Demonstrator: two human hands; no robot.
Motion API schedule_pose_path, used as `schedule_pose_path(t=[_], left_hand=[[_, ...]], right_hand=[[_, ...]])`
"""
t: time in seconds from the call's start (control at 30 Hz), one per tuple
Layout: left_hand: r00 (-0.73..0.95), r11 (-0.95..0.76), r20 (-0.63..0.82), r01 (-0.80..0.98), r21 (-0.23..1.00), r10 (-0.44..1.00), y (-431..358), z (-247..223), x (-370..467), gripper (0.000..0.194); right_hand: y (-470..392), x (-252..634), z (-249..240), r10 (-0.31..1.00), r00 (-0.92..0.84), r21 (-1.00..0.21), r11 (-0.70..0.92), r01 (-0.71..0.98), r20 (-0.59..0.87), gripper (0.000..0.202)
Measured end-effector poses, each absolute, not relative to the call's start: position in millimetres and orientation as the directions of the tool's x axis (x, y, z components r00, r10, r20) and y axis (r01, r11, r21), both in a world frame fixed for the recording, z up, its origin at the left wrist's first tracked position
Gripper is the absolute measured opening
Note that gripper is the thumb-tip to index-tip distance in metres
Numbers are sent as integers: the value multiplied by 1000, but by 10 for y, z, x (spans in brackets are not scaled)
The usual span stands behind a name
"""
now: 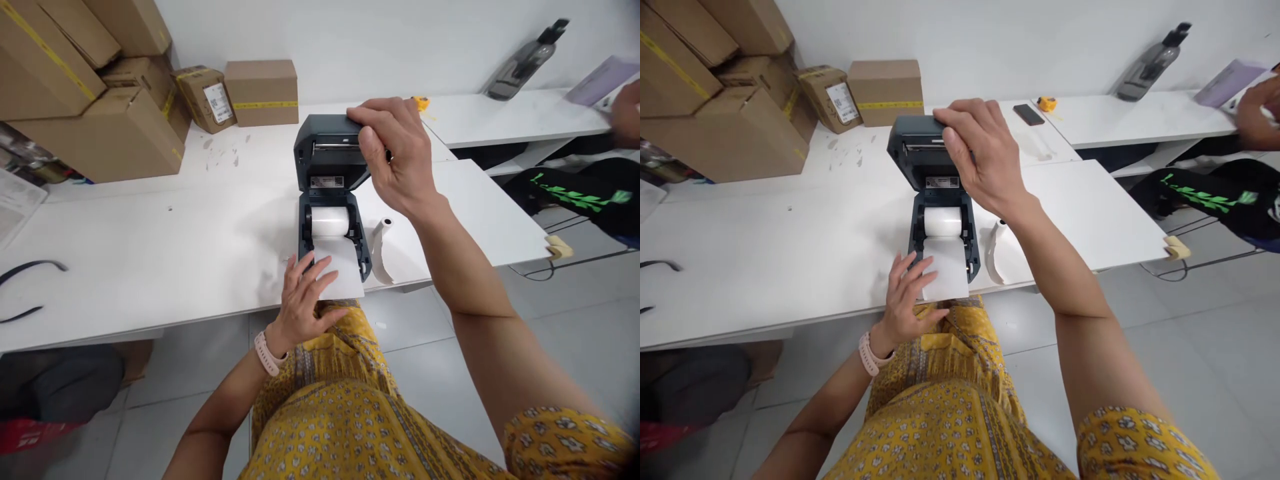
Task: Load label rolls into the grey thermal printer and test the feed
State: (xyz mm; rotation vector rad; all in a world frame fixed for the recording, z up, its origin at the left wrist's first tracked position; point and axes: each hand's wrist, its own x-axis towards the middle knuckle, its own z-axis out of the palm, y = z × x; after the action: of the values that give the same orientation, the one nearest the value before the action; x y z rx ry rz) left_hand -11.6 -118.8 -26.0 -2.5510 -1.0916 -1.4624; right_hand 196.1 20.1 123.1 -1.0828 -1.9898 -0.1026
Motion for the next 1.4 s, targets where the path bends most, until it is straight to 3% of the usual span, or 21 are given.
schedule_pose_path(t=[0.1,0.23,0.53,0.67,1.0,1.23,1.4], left_hand=[[395,-739,750,649,180,530,-1256,-309,-100,44],[343,-747,796,636,193,498,-1149,-298,-102,13],[394,-831,805,517,206,444,-1123,-232,-93,17],[412,-838,817,525,150,405,-1126,-187,-6,17],[388,-822,808,536,193,443,-1228,-221,-44,19],[362,-808,812,551,209,458,-1334,-264,-16,23],[255,-717,838,665,210,482,-1428,-403,-9,22]], right_hand=[[185,1968,1161,627,-265,-301,647,701,732,55],[217,1971,1139,610,-268,-303,669,678,746,56],[218,1994,1115,632,-286,-328,674,661,720,58],[160,1979,1141,688,-279,-358,629,690,670,58],[-24,1994,1050,696,-297,-331,616,714,654,56],[-500,2032,506,576,-363,-183,680,710,732,49],[-899,2051,-20,548,-383,-127,678,724,743,48]])
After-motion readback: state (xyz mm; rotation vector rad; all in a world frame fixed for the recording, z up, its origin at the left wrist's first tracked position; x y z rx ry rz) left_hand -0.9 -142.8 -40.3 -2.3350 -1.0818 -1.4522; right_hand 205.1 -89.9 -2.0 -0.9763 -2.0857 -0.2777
